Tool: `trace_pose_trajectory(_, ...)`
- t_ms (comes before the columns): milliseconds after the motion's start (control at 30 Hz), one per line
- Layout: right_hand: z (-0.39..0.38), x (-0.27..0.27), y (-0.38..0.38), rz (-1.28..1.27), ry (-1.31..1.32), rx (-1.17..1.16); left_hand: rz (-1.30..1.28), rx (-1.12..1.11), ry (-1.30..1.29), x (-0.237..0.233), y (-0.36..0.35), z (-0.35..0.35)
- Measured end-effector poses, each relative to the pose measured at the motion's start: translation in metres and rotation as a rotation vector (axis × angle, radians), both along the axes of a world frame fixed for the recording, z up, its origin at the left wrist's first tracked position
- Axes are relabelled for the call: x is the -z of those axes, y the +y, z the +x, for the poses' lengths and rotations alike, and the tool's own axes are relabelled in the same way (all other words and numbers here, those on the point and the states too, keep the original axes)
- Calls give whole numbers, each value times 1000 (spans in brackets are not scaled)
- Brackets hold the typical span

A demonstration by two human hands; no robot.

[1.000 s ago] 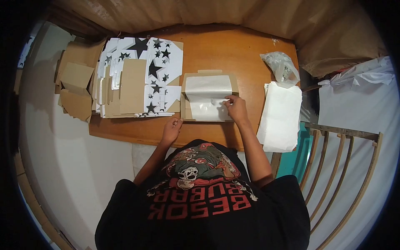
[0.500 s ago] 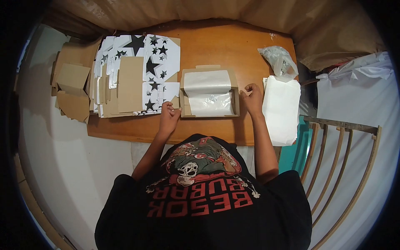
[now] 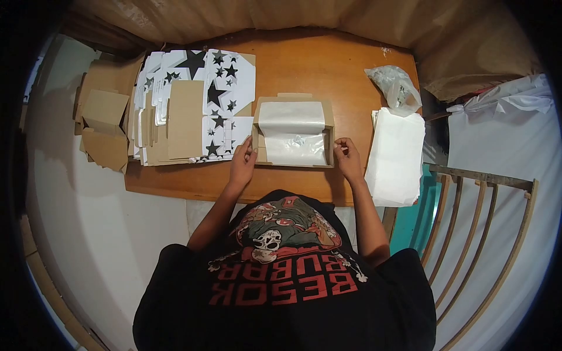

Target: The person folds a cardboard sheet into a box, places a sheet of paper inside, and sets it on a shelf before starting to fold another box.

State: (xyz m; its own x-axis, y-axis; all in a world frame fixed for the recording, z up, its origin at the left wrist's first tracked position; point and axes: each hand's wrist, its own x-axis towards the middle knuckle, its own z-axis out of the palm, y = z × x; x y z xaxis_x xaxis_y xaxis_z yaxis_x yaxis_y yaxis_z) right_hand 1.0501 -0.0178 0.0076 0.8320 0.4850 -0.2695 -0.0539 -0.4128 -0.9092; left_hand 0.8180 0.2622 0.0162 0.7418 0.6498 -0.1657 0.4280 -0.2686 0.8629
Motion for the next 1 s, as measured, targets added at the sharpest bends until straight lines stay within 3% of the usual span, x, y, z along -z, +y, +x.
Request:
trace_pose_trajectory(167,4,9,4,25,-19,21,10,-33,-4,6,9,3)
trace_pose_trajectory(233,5,13,7,31,-51,27,-267,-174,-65,25,18,4)
trace_pose_trajectory(367,10,20,9,-21,-39,48,-254,-173,-24,35,37,16)
trace_pose_trajectory(433,9,26,12,-54,-34,56,-405,-167,68,35,44,23)
trace_pose_trajectory(567,6,25,19,-150,-82,71,-423,-137,-22,55,47,28)
trace_pose_trajectory(633,6,25,19,-170,-79,53,-147,4,111,44,43,30)
trace_pose_trajectory(733,4,15,22,-221,-137,1,12,42,123,37,40,33)
trace_pose_trajectory(833,4,10,25,-269,-193,-36,185,4,-4,59,36,31)
trace_pose_trajectory(933,5,-3,30,-337,-182,-51,27,-54,42,32,30,37)
trace_pose_trajectory(1000,8,-5,31,-391,-166,-67,62,-74,114,13,30,45)
